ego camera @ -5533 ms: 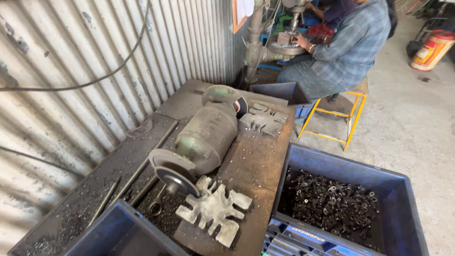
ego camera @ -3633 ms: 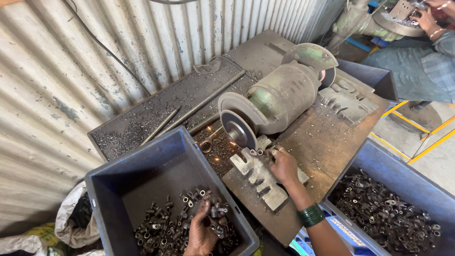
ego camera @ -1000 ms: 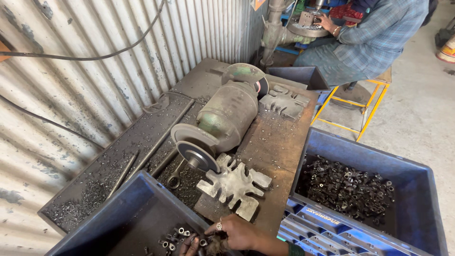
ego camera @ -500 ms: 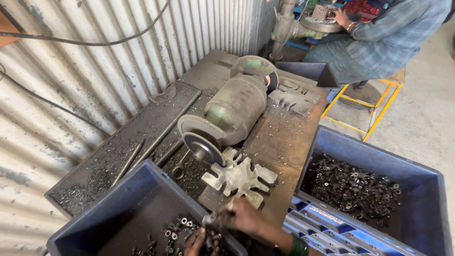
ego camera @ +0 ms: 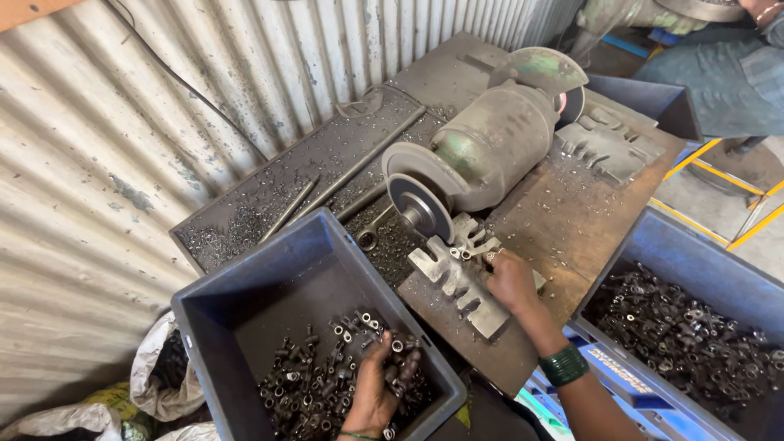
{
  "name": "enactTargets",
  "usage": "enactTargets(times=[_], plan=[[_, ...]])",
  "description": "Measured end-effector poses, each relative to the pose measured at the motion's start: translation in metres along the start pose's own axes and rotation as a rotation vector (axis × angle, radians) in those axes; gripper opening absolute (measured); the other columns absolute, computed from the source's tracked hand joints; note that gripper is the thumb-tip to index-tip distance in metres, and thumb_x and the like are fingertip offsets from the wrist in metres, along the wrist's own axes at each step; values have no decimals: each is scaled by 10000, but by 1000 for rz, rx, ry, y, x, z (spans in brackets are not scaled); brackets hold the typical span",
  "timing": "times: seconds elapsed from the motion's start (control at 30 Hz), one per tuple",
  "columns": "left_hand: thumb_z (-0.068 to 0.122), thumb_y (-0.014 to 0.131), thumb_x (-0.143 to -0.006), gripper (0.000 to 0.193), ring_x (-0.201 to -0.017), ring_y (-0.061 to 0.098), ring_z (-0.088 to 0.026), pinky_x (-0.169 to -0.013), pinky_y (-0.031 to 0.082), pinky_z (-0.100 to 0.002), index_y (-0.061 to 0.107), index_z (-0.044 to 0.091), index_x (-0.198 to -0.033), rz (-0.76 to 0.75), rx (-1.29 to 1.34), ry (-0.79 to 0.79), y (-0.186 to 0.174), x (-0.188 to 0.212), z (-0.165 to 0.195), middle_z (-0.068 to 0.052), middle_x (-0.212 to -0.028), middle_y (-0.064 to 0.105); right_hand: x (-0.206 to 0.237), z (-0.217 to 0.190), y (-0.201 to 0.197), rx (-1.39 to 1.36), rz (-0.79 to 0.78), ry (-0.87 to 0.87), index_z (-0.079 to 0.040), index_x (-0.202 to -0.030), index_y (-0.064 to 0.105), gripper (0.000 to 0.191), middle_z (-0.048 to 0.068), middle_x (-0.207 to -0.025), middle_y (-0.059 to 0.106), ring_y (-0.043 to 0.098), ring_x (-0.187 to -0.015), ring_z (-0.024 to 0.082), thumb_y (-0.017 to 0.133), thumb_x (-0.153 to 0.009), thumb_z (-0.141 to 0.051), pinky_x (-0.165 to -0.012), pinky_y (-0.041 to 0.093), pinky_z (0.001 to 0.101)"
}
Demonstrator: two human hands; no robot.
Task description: The person repeatedly picks small metal parts from a bin and grinds them against a bench grinder, creating sparks. After each grind, the person places the part into a second bin. The process is repeated continuously throughout the clip.
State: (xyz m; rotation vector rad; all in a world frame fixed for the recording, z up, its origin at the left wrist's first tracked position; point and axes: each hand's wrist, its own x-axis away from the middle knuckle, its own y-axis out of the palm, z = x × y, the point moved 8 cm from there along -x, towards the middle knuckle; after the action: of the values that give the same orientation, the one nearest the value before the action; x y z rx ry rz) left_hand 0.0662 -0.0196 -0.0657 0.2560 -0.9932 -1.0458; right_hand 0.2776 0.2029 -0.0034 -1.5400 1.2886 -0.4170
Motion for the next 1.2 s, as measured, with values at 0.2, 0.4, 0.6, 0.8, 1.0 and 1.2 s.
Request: enactTargets(times=[0.2, 0.4, 0.6, 0.8, 1.0, 1.2], plan=[[333, 570, -983, 322, -786, 686, -203, -643, 539, -312, 653, 57, -1126, 30, 13, -12, -12, -7, -7, -120, -969, 742, -12, -4, 0, -88, 83, -49, -41, -895, 732, 216, 202, -882, 666, 651, -821, 419, 733, -809, -239, -707, 518, 509], [310, 585, -976, 316, -783, 701, -215, -634, 548, -310, 638, 57, -1158, 32, 15, -19, -15, -7, -11, -120, -989, 743, -20, -7, 0, -121, 90, -62, -93, -1033, 760, 235, 205, -1061, 686, 671, -846, 417, 704, -829, -195, -744, 548, 489], [262, 593, -973, 298, -778, 725, -244, -631, 594, -333, 642, 39, -1164, 61, 17, -27, -21, -11, -18, -136, -962, 738, -24, -7, 2, -65, 30, 18, -150, -1101, 765, 268, 148, -1090, 706, 694, -856, 398, 699, -847, -205, -757, 552, 485], [258, 609, -970, 271, -749, 720, -238, -594, 579, -320, 643, 57, -1148, 75, -2, -59, -26, -18, -34, -134, -933, 756, -24, -6, 7, -24, 14, 60, -186, -1052, 778, 217, 90, -1038, 717, 704, -820, 356, 720, -864, -278, -711, 553, 472], [261, 612, -973, 249, -731, 709, -233, -583, 567, -319, 645, 80, -1141, 84, 13, -73, -29, -20, -34, -114, -910, 738, -24, -3, 9, -19, 46, 62, -143, -947, 774, 241, 125, -954, 718, 697, -808, 354, 776, -841, -359, -706, 546, 479], [254, 607, -969, 271, -729, 711, -225, -579, 569, -324, 655, 64, -1156, 64, -29, -23, -29, -19, -24, -106, -906, 740, -22, 10, 11, -260, -24, 223, -99, -853, 796, 321, 137, -759, 712, 708, -682, 310, 878, -679, -356, -686, 567, 425]])
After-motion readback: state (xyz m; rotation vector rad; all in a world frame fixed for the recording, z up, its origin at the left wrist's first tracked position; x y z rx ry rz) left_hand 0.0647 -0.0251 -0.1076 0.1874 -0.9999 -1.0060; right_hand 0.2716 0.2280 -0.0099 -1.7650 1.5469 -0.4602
